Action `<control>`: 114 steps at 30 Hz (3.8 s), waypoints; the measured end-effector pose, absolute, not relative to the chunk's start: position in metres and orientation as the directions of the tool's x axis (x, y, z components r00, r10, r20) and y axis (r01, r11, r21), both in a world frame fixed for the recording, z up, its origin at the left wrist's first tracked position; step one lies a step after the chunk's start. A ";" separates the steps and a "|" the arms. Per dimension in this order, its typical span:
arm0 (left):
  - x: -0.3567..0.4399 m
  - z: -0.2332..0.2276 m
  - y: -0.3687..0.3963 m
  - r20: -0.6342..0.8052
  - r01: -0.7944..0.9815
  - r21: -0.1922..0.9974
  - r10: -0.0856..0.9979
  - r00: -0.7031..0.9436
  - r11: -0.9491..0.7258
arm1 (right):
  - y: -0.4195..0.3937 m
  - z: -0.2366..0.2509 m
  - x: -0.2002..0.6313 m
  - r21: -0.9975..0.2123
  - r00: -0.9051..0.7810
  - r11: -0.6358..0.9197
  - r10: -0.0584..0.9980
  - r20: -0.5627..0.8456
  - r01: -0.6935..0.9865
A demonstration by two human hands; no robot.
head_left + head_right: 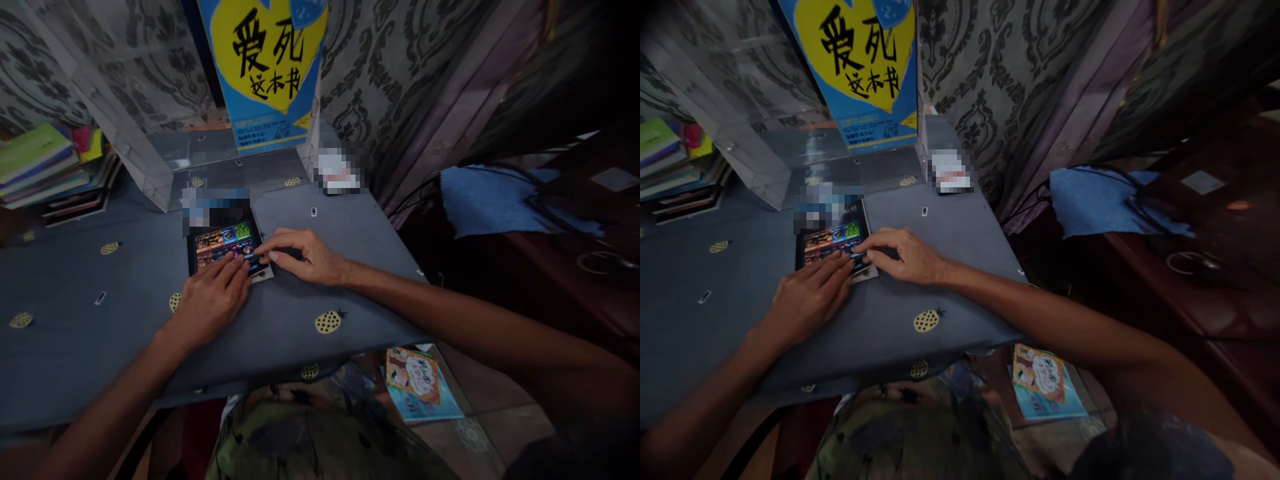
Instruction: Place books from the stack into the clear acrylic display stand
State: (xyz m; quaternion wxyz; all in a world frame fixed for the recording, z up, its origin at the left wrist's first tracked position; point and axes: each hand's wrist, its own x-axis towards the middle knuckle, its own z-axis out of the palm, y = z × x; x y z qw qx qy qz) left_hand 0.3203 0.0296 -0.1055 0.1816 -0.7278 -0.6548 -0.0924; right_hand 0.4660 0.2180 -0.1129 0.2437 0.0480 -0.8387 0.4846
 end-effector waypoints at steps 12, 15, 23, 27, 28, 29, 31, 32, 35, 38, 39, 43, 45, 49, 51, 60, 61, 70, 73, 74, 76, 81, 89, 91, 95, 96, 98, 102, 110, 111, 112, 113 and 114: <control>0.318 -0.102 0.029 0.408 0.974 -0.213 0.899 0.160 -0.076 | 0.213 -0.115 0.466 -0.367 -0.798 0.826 -0.154 0.582 -0.427; 0.310 -0.101 0.024 0.394 0.991 -0.111 0.912 0.113 -0.075 | 0.211 -0.114 0.466 -0.333 -0.797 0.841 -0.176 0.578 -0.426; 0.311 -0.104 0.001 0.337 0.989 -0.076 0.931 0.142 -0.123 | 0.210 -0.113 0.466 -0.272 -0.789 0.855 -0.227 0.570 -0.442; 0.304 -0.102 -0.020 0.356 0.994 -0.059 0.929 0.106 -0.091 | 0.211 -0.113 0.466 -0.298 -0.800 0.851 -0.209 0.562 -0.432; 0.301 -0.101 -0.026 0.355 0.996 -0.054 0.931 0.088 -0.074 | 0.211 -0.113 0.466 -0.306 -0.798 0.847 -0.204 0.567 -0.434; 0.297 -0.100 -0.032 0.356 0.997 -0.045 0.932 0.069 -0.057 | 0.211 -0.114 0.466 -0.316 -0.796 0.843 -0.197 0.572 -0.435; 0.291 -0.098 -0.040 0.362 0.999 -0.008 0.932 0.034 -0.033 | 0.211 -0.114 0.465 -0.339 -0.795 0.836 -0.174 0.581 -0.431; 0.289 -0.097 -0.043 0.364 1.000 0.017 0.931 0.016 -0.024 | 0.210 -0.115 0.464 -0.355 -0.800 0.833 -0.162 0.577 -0.425; 0.286 -0.095 -0.042 0.378 0.996 0.090 0.926 -0.012 -0.024 | 0.210 -0.117 0.461 -0.390 -0.833 0.835 -0.137 0.536 -0.388; 0.286 -0.093 -0.034 0.394 0.992 0.124 0.919 -0.020 -0.031 | 0.211 -0.118 0.455 -0.377 -0.880 0.863 -0.143 0.454 -0.335; 0.286 -0.093 -0.031 0.393 0.991 0.130 0.919 -0.023 -0.031 | 0.212 -0.118 0.452 -0.374 -0.897 0.874 -0.141 0.419 -0.312; 0.279 -0.093 -0.020 0.355 0.990 0.136 0.932 -0.078 0.031 | 0.224 -0.119 0.433 -0.389 -0.951 0.901 -0.074 0.300 -0.193; 0.270 -0.095 -0.012 0.340 0.988 0.136 0.933 -0.120 0.078 | 0.233 -0.120 0.418 -0.388 -0.964 0.912 -0.025 0.265 -0.131; 0.240 -0.103 0.010 0.327 0.981 0.118 0.927 -0.185 0.154 | 0.256 -0.122 0.389 -0.356 -0.973 0.934 0.049 0.227 -0.036; 0.225 -0.106 0.022 0.311 0.977 0.116 0.927 -0.208 0.180 | 0.265 -0.124 0.379 -0.344 -0.968 0.939 0.076 0.240 -0.011; 0.195 -0.120 0.052 0.291 0.967 0.158 0.926 -0.241 0.202 | 0.267 -0.129 0.373 -0.311 -0.961 0.950 0.103 0.256 0.019; 0.196 -0.121 0.051 0.290 0.966 0.159 0.925 -0.245 0.205 | 0.266 -0.128 0.374 -0.306 -0.963 0.952 0.100 0.251 0.019; 0.237 -0.116 0.016 0.246 0.976 0.136 0.949 -0.198 0.169 | 0.228 -0.126 0.432 -0.259 -0.970 0.965 0.037 0.242 -0.028; 0.256 -0.115 0.000 0.237 0.980 0.133 0.956 -0.176 0.147 | 0.213 -0.127 0.456 -0.261 -0.968 0.965 0.031 0.248 -0.036; 0.262 -0.116 -0.004 0.238 0.981 0.133 0.956 -0.172 0.143 | 0.209 -0.127 0.463 -0.262 -0.968 0.964 0.032 0.248 -0.036; 0.271 -0.117 -0.012 0.250 0.981 0.133 0.953 -0.169 0.139 | 0.201 -0.127 0.473 -0.265 -0.969 0.964 0.032 0.245 -0.035; 0.290 -0.118 -0.028 0.275 0.984 0.141 0.950 -0.145 0.109 | 0.182 -0.127 0.493 -0.269 -0.972 0.962 0.032 0.233 -0.033; 0.307 -0.117 -0.042 0.307 0.986 0.154 0.946 -0.107 0.061 | 0.164 -0.117 0.543 -0.308 -0.957 0.908 -0.254 0.139 -0.285; 0.307 -0.117 -0.042 0.303 0.985 0.160 0.946 -0.115 0.068 | 0.163 -0.112 0.554 -0.313 -0.941 0.887 -0.329 0.083 -0.338; 0.306 -0.117 -0.042 0.293 0.985 0.155 0.949 -0.117 0.073 | 0.155 -0.113 0.561 -0.266 -0.948 0.911 -0.315 0.042 -0.315; 0.306 -0.117 -0.042 0.290 0.986 0.152 0.950 -0.117 0.075 | 0.153 -0.115 0.561 -0.243 -0.953 0.921 -0.298 0.061 -0.303; 0.307 -0.117 -0.042 0.286 0.986 0.148 0.951 -0.118 0.078 | 0.149 -0.118 0.558 -0.196 -0.953 0.934 -0.281 0.115 -0.299; 0.305 -0.118 -0.043 0.285 0.983 0.163 0.950 -0.125 0.081 | 0.150 -0.117 0.551 -0.110 -0.908 0.924 -0.328 0.259 -0.365; 0.281 -0.085 -0.026 0.082 0.835 0.524 0.965 -0.248 0.170 | 0.169 -0.086 0.523 -0.317 -0.787 0.838 -0.198 0.584 -0.445; 0.278 -0.082 -0.023 0.055 0.774 0.603 0.957 -0.284 0.195 | 0.173 -0.081 0.518 -0.377 -0.792 0.822 -0.138 0.595 -0.426; 0.274 -0.081 -0.020 0.030 0.696 0.683 0.944 -0.330 0.222 | 0.177 -0.077 0.513 -0.437 -0.803 0.808 -0.073 0.592 -0.395; 0.270 -0.083 -0.017 0.024 0.593 0.768 0.915 -0.404 0.241 | 0.181 -0.073 0.508 -0.493 -0.813 0.794 -0.003 0.582 -0.356; 0.267 -0.086 -0.015 0.043 0.513 0.824 0.877 -0.479 0.241 | 0.185 -0.070 0.502 -0.542 -0.820 0.780 0.066 0.568 -0.313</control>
